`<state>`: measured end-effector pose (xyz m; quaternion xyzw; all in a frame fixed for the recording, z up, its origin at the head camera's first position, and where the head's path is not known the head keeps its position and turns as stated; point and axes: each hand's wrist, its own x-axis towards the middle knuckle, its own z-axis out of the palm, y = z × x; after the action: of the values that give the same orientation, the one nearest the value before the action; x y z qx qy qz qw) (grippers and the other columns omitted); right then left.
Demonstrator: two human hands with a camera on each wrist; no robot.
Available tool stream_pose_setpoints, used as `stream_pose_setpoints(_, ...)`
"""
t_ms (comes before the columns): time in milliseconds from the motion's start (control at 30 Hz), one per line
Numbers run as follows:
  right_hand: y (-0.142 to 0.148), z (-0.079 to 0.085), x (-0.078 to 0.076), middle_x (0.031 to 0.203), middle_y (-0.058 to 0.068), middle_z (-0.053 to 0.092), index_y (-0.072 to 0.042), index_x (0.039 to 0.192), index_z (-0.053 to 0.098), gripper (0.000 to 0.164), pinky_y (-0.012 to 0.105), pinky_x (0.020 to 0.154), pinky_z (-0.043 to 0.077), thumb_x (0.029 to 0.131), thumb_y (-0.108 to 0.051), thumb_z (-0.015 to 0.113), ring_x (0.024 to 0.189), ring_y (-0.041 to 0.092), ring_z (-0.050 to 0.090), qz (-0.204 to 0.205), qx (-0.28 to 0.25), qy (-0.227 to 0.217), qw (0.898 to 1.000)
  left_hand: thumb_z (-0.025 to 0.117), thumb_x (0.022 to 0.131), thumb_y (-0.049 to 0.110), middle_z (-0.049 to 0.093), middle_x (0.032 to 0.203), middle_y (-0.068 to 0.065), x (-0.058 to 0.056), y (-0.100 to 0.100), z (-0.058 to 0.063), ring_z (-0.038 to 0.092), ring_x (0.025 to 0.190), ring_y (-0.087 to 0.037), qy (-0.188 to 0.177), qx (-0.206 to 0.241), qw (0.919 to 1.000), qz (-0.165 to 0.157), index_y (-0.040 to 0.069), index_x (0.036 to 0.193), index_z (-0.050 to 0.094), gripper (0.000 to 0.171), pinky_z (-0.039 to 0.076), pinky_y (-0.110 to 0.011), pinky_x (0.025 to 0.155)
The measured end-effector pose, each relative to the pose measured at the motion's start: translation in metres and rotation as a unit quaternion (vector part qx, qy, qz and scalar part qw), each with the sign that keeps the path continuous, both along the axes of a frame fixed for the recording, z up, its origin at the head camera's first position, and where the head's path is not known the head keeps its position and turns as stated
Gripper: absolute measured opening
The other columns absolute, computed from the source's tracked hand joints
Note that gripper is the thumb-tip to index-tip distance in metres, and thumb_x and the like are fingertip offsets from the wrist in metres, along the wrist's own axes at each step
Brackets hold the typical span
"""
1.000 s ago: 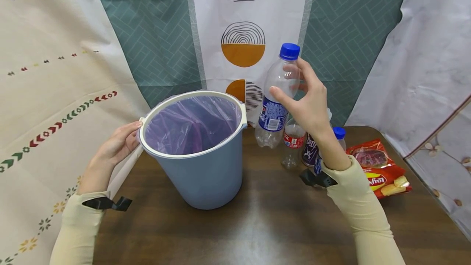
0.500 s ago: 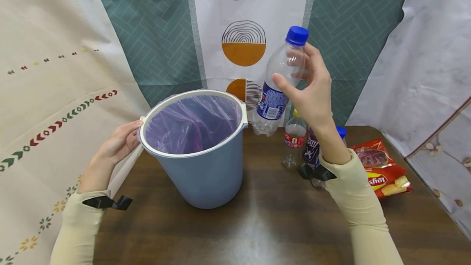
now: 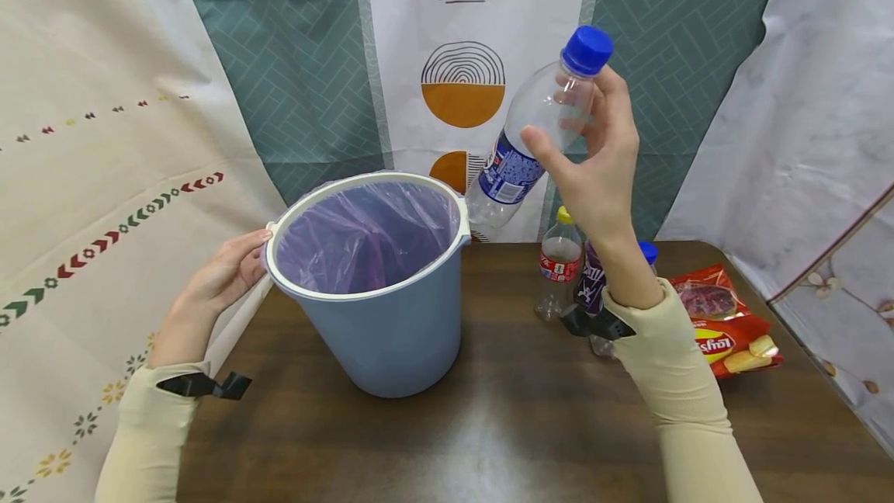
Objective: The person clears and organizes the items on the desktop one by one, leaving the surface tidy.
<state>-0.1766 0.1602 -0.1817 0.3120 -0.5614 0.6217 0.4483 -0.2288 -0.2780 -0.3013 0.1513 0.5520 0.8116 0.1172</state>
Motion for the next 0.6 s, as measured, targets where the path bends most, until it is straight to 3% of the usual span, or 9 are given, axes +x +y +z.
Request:
stream_pose_setpoints(300, -0.006, 0.0, -0.002, 0.116, 0.016, 0.057, 0.0, 0.122, 0.045, 0.079, 0.03, 0.089, 0.053, 0.062, -0.034, 0.084, 0.107, 0.031, 0.053, 0.019, -0.041, 0.015, 0.999, 0.042, 0.096, 0.005, 0.066, 0.091, -0.001, 0.0, -0.001, -0.001, 0.066, 0.078, -0.006, 0.0, -0.003, 1.0, 0.002, 0.004, 0.102, 0.064, 0.023, 0.056, -0.015, 0.07)
stream_pose_setpoints(600, -0.013, -0.013, -0.015, 0.118, 0.014, 0.057, -0.001, 0.124, 0.041, 0.079, 0.033, 0.093, 0.053, 0.064, -0.031, 0.082, 0.11, 0.028, 0.054, 0.055, -0.018, -0.001, 0.998, 0.042, 0.096, 0.005, 0.066, 0.091, -0.001, 0.0, 0.0, -0.001, 0.066, 0.079, -0.006, 0.005, -0.003, 1.0, -0.003, 0.004, 0.102, 0.064, 0.023, 0.056, -0.014, 0.07)
